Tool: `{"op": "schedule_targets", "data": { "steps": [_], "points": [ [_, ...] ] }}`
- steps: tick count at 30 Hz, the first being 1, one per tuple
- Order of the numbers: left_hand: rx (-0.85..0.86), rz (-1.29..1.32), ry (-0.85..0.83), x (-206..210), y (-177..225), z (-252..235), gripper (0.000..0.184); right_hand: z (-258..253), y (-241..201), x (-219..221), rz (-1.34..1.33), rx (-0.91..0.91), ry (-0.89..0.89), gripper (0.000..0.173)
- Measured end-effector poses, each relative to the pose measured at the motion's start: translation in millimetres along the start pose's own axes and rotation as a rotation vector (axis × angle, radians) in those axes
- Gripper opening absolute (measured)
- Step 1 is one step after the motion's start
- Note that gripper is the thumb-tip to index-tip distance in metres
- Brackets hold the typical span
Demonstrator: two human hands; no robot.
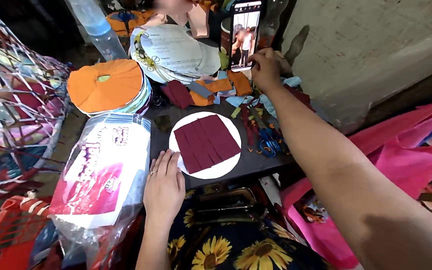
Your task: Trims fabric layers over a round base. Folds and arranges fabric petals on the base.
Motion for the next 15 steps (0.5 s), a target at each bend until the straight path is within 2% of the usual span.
{"op": "schedule_targets", "data": {
  "steps": [15],
  "points": [
    [0.006,-0.005,0.0,-1.6,1.6,-1.7,0.044,-0.6,1.0,1.3,-0.014,-0.025,0.027,0.032]
  ]
}}
Point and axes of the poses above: each hand's wrist, its own z-axis away from the middle knuckle, its own x-axis out of the palm, y = z × x, the point moved 3 cm from there along -z, towards the middle knuckle, and after that the axes turned 11 degrees about z, right-handed, at the moved point
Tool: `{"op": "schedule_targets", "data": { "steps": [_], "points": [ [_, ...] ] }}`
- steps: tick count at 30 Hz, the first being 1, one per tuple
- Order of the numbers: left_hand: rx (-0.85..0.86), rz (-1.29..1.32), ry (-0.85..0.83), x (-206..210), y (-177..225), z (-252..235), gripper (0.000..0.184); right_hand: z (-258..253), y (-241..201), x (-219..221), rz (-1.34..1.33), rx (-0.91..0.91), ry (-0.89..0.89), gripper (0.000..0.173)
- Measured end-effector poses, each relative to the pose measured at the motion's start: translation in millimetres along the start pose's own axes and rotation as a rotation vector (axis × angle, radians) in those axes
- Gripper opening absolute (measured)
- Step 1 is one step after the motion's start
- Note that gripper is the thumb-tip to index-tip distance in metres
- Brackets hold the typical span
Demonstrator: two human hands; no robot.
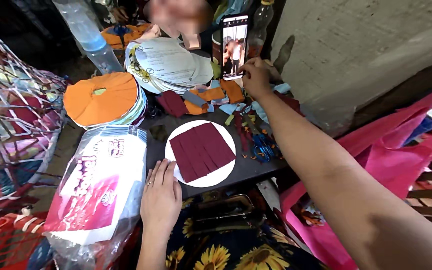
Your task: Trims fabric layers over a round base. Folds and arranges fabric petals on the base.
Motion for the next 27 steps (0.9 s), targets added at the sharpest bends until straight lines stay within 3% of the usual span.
{"op": "schedule_targets", "data": {
  "steps": [7,11,14,17,23,27],
  "points": [
    [0.004,-0.007,0.018,0,-1,1,0.044,1,-11,-14,0.074,-0.006,-0.004,0.029],
    [0.012,-0.006,0.021,1,-1,1,0.044,5,-37,-37,-0.062,-0.033,-0.274,0.029],
    [0.011,-0.012,0.013,1,0,1,0.044,12,-47,-37,0.011,-0.041,-0.415,0.028],
    [0.002,-0.009,0.006,1,0,1,0.045,16,-54,-36,0.037,-0.016,-0.434,0.026],
    [-0.001,-0.007,0.008,0,0,1,0.044,18,-55,-20,0.108,0.04,-0.446,0.039],
    [-0.002,-0.009,0.011,0,0,2,0.044,18,-54,-20,0.097,0.049,-0.462,0.032]
  ]
}}
Point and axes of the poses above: each hand's wrist, its own z-axis away from the middle knuckle, its own x-axis out of the palm, y = z × x, the point moved 3 cm from there along -z, towards the middle knuckle, and after that the axes turned 11 degrees about z, right-handed, at the moved point
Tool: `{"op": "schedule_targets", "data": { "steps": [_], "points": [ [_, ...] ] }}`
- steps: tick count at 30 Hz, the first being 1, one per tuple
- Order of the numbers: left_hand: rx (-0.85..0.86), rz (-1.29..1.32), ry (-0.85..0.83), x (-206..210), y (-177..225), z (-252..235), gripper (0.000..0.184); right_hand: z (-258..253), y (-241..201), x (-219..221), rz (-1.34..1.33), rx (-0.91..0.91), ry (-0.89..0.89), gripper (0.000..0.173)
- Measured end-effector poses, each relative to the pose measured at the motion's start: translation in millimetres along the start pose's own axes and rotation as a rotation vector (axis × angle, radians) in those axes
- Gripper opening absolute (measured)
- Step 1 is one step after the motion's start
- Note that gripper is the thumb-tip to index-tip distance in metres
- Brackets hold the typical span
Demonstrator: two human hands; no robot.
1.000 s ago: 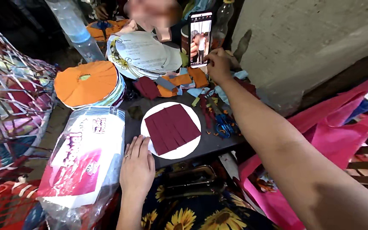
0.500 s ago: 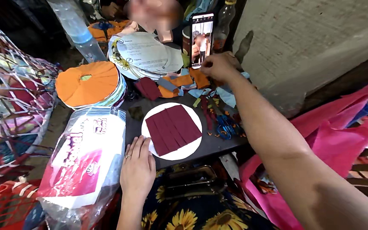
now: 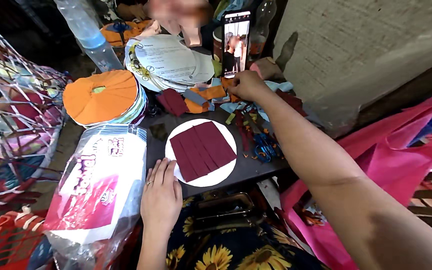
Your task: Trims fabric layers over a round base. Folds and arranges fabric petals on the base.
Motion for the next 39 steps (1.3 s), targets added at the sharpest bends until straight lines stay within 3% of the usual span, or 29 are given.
{"op": "schedule_targets", "data": {
  "steps": [11,23,32,36,39],
  "points": [
    [-0.053,0.197,-0.004,-9,-1,0,0.042,-4,18,-6,-0.174,0.055,-0.044,0.029],
    [0.078,0.319,0.042,-37,24,-15,0.038,-9,27,4,-0.387,0.096,-0.081,0.025],
    [0.067,0.635,-0.111,-47,54,-90,0.035,-9,29,0,-0.49,0.156,-0.013,0.028],
    [-0.064,0.808,-0.264,-38,73,-133,0.033,-3,24,-11,-0.406,0.171,0.153,0.034],
    [-0.199,0.914,-0.419,-25,81,-157,0.039,6,15,-25,-0.5,0.09,0.318,0.029]
  ]
}}
Point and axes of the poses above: each hand's wrist, its own z-axis away from the middle knuckle, its own x-axis out of the palm, y = z × x, the point moved 3 cm from there along -z, towards the middle knuckle, and after that the axes turned 11 degrees about z, right-handed, at the moved point
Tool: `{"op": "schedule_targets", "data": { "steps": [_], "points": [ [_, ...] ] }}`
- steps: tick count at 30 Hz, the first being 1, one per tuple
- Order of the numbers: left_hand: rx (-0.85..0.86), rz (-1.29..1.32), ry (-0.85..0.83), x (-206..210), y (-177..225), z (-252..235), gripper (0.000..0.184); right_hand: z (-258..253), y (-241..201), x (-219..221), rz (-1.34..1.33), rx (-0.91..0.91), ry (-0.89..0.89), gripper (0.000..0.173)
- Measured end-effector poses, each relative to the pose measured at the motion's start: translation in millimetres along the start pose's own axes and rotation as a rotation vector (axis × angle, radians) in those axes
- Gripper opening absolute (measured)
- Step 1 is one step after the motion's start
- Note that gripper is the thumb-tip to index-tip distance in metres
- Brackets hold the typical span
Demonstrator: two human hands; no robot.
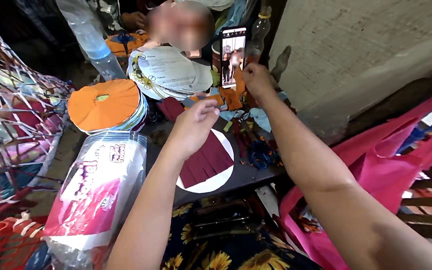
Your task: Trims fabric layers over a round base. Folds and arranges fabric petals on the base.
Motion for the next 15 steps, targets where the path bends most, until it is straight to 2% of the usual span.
{"op": "schedule_targets", "data": {
  "steps": [2,4,6,8,11,13,15],
  "points": [
    [-0.105,0.096,-0.017,4,-7,-16,0.045,9,-12,1,-0.224,-0.097,-0.092,0.024],
    [-0.191,0.238,0.011,7,-17,-27,0.051,22,-24,10,-0.452,-0.221,-0.298,0.017],
    [-0.229,0.4,0.068,7,-31,-36,0.052,34,-34,25,-0.571,-0.286,-0.516,0.012],
    [-0.2,0.542,0.17,3,-44,-40,0.044,41,-38,37,-0.633,-0.277,-0.667,0.013],
    [-0.094,0.634,0.349,-5,-56,-39,0.024,39,-33,46,-0.694,-0.242,-0.768,0.018],
    [-0.049,0.649,0.384,-9,-57,-37,0.012,38,-28,49,-0.726,-0.229,-0.822,0.021],
    [-0.027,0.637,0.372,-11,-57,-36,0.01,38,-28,49,-0.718,-0.216,-0.847,0.023]
  ]
}}
Point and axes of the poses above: each hand's wrist, its own z-axis away from the middle knuckle, its own x-axis out of the palm, y = z × x, the point moved 3 cm from there along -z, towards the middle knuckle, and after that the axes turned 11 degrees about z, right-handed, at the moved point
